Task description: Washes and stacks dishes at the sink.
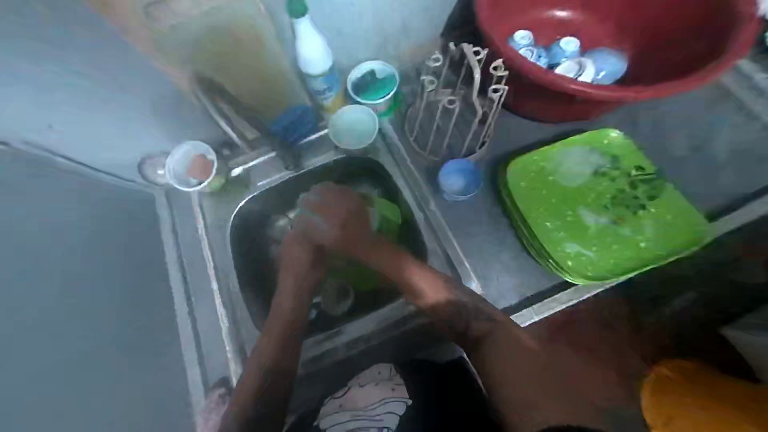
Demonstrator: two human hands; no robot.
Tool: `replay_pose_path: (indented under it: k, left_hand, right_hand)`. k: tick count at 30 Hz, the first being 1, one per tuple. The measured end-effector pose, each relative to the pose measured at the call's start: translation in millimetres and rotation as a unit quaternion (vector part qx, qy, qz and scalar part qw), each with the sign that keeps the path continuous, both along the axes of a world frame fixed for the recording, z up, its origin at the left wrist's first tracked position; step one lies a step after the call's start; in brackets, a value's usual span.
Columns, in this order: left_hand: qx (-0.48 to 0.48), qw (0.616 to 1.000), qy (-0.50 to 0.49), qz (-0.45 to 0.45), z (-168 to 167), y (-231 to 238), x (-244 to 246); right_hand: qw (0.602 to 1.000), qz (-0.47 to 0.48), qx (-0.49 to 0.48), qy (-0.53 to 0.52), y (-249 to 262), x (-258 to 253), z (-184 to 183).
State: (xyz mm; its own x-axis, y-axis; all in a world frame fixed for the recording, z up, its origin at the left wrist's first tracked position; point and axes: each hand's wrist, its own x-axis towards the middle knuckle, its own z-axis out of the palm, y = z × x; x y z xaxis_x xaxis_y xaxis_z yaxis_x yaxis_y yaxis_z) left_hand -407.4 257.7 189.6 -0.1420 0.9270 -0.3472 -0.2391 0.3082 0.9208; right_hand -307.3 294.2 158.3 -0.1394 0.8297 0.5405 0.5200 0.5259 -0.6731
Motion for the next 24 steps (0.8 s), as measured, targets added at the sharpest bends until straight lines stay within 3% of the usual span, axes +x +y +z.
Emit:
replay_pose_path:
  k: [1, 3, 4, 5, 6, 7, 9, 10, 12, 14, 16, 18, 22, 24]
  left_hand:
    - [0.015, 0.997, 0.071, -0.027, -2.2, -5.6, -4.8]
    - [0.034, 0.980, 0.176, -0.083, -3.1, -19.7, -15.1]
    - [0.039, 0.973, 0.205, -0.100, -3.9, -25.4, -18.1]
    - [0.042, 0.969, 0.217, -0.110, -6.2, -29.0, -20.4]
    - [0.032, 0.969, 0.216, -0.114, -8.4, -30.7, -21.2]
    - [0.022, 0.977, 0.184, -0.103, -11.2, -30.5, -21.1]
    - [-0.003, 0.999, 0.034, -0.025, -10.9, -24.8, -16.1]
    - [-0.033, 0.997, -0.061, 0.038, -7.0, -21.4, -13.3]
    - [-0.095, 0.966, -0.191, 0.149, 0.4, -14.8, -14.3]
    - [-0.113, 0.948, -0.237, 0.181, -1.8, -9.5, -18.2]
    - [-0.118, 0.947, -0.235, 0.183, -8.9, -8.5, -19.7]
    - [-0.113, 0.955, -0.223, 0.162, -17.1, -10.1, -18.2]
    - [-0.141, 0.956, -0.232, 0.113, -29.1, -9.7, -17.6]
    - [-0.180, 0.952, -0.238, 0.064, -23.2, -12.5, -19.1]
  right_hand:
    - [0.992, 0.019, -0.114, 0.058, 2.9, 6.2, 10.4]
    - [0.903, 0.075, -0.363, 0.215, 14.8, 20.5, 23.8]
    - [0.853, 0.095, -0.444, 0.258, 18.8, 26.0, 25.6]
    - [0.833, 0.100, -0.479, 0.258, 20.5, 27.3, 25.1]
    - [0.849, 0.089, -0.475, 0.215, 19.6, 24.5, 24.7]
    - [0.889, 0.070, -0.433, 0.134, 15.4, 18.2, 24.4]
    - [0.972, 0.022, -0.231, -0.030, -5.5, -2.3, 12.9]
    - [0.992, 0.000, -0.101, -0.079, -12.8, -13.3, 4.9]
    - [0.990, 0.003, 0.094, -0.102, -25.0, -24.5, -7.4]
    - [0.982, 0.023, 0.164, -0.086, -30.1, -22.5, -15.5]
    - [0.992, 0.032, 0.122, -0.013, -33.4, -18.0, -17.3]
    - [0.995, 0.021, 0.000, 0.093, -39.3, -17.7, -6.2]
    - [0.931, 0.001, -0.268, 0.249, -26.8, -10.8, 25.3]
    - [0.902, -0.007, -0.336, 0.271, -21.2, -1.5, 32.3]
